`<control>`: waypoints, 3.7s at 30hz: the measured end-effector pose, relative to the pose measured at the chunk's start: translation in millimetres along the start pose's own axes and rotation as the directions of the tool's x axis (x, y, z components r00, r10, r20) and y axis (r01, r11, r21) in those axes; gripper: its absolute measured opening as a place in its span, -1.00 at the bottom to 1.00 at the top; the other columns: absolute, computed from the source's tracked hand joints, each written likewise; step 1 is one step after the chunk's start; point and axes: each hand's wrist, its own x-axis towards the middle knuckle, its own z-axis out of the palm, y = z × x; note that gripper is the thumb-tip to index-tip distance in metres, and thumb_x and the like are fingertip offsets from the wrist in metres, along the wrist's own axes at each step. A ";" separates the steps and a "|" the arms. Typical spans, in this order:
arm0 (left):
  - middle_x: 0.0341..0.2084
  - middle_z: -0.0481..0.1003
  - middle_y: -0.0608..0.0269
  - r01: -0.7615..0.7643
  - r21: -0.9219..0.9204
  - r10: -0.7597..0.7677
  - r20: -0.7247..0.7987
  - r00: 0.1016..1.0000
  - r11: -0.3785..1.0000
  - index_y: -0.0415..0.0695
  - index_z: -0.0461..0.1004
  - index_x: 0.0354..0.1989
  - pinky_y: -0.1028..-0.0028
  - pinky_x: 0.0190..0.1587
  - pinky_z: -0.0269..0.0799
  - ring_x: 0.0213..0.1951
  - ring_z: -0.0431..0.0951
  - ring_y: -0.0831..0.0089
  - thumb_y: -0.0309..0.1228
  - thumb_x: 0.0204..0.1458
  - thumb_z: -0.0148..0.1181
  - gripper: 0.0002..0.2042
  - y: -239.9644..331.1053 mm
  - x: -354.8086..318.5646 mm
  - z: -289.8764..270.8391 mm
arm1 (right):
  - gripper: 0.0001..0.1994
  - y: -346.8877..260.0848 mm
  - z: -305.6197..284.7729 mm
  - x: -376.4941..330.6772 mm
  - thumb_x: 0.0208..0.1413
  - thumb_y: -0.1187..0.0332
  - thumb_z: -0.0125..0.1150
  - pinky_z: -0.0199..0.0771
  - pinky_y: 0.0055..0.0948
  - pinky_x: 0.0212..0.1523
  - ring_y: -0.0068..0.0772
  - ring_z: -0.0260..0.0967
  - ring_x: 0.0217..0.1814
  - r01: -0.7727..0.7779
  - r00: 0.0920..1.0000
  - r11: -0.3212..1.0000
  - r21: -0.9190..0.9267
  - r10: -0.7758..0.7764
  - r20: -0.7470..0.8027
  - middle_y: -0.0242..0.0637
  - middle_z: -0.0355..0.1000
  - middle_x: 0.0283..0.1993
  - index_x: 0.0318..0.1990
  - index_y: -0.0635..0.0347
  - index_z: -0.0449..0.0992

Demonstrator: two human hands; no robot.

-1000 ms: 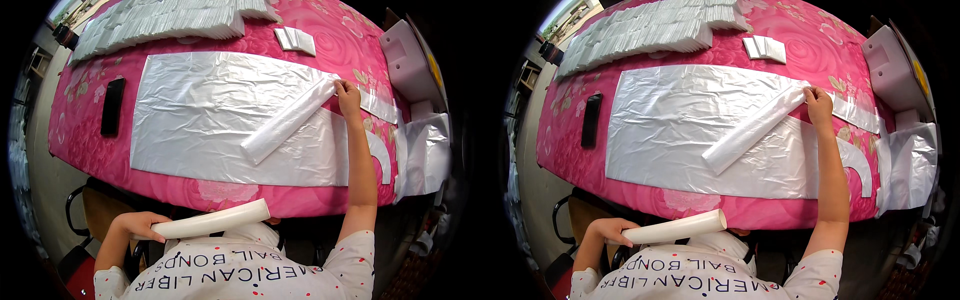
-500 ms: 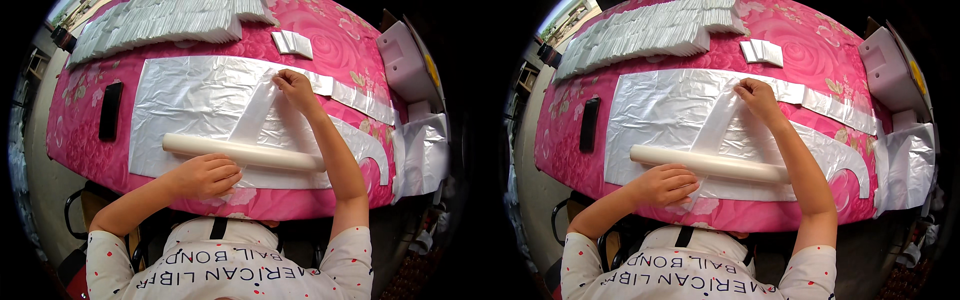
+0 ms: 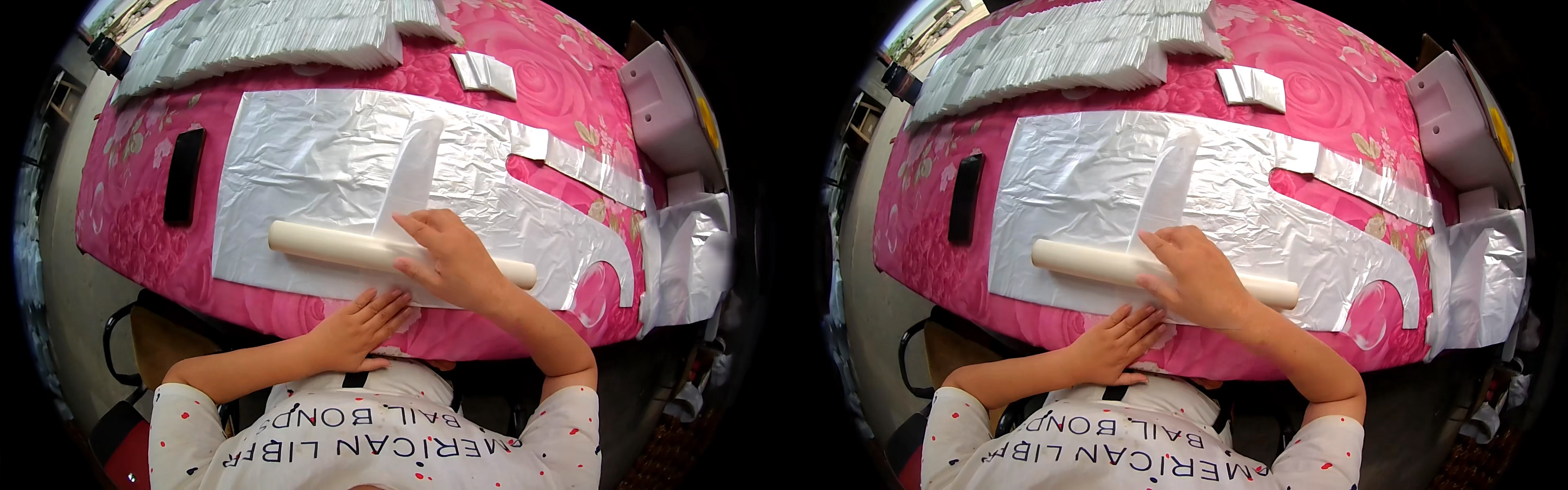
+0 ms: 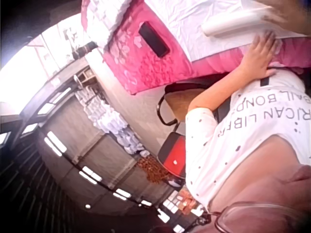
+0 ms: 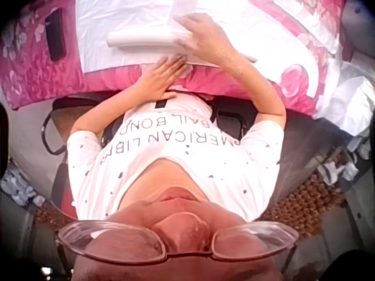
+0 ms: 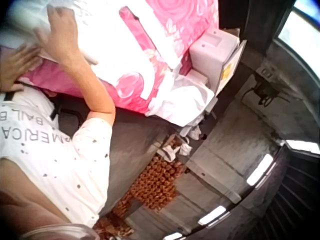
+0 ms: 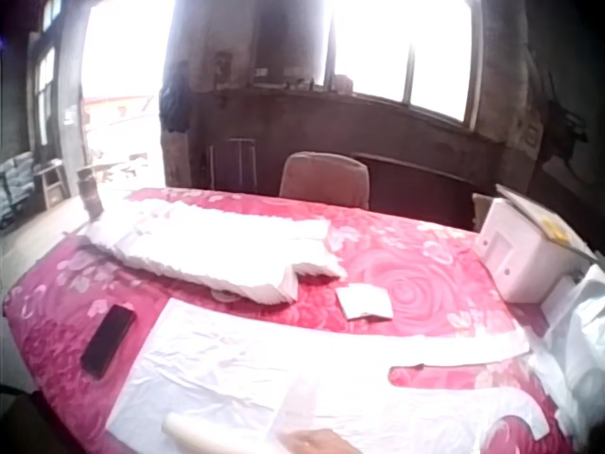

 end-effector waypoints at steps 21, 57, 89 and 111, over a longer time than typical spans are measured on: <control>0.27 0.01 0.01 -0.038 -0.047 0.037 -0.007 0.999 0.998 -0.24 0.06 0.23 0.21 0.30 -0.19 0.32 -0.05 0.24 -0.12 -0.08 0.06 -0.29 -6.7 -4.0 -7.5 | -0.51 -5.5 3.8 -63.6 -0.22 0.46 0.27 0.16 -0.13 0.13 -0.25 0.28 0.00 -0.022 1.000 0.958 -0.286 0.018 -0.016 -0.34 0.37 -0.05 0.00 0.11 0.42; -0.04 0.40 0.06 0.022 -0.034 -0.034 -0.392 0.919 0.999 -0.23 0.38 -0.04 0.29 0.05 0.29 -0.01 0.43 0.27 -0.24 -0.21 0.16 -0.50 -25.3 -0.4 -26.3 | -0.54 3.6 49.8 -52.8 -0.30 0.55 0.21 0.36 -0.38 0.04 -0.21 0.29 0.08 0.121 0.991 0.969 -0.217 -0.132 -0.037 -0.26 0.36 0.03 -0.09 0.17 0.46; 0.26 -0.05 -0.11 0.381 -0.043 -0.380 -0.228 0.896 0.924 -0.37 0.01 0.22 0.20 0.30 -0.23 0.31 -0.10 0.10 -0.08 -0.05 0.07 -0.24 -27.4 40.7 -12.8 | -0.67 -5.7 27.6 -12.6 -0.13 0.41 0.26 0.39 -0.41 -0.20 -0.33 0.43 -0.22 -0.413 0.903 0.908 -0.073 0.398 -0.165 -0.20 0.45 -0.29 -0.15 0.25 0.40; -0.23 0.48 0.15 0.077 -0.060 -0.097 -0.533 0.840 0.995 -0.23 0.45 -0.37 0.35 -0.18 0.43 -0.21 0.50 0.27 -0.54 -0.23 0.15 -0.82 -55.2 38.6 -23.5 | -0.57 41.2 13.4 -5.7 -0.23 0.58 0.07 0.29 -0.30 0.09 -0.17 0.26 0.12 0.127 0.991 0.976 -0.177 -0.134 -0.029 -0.24 0.36 0.06 -0.07 0.22 0.45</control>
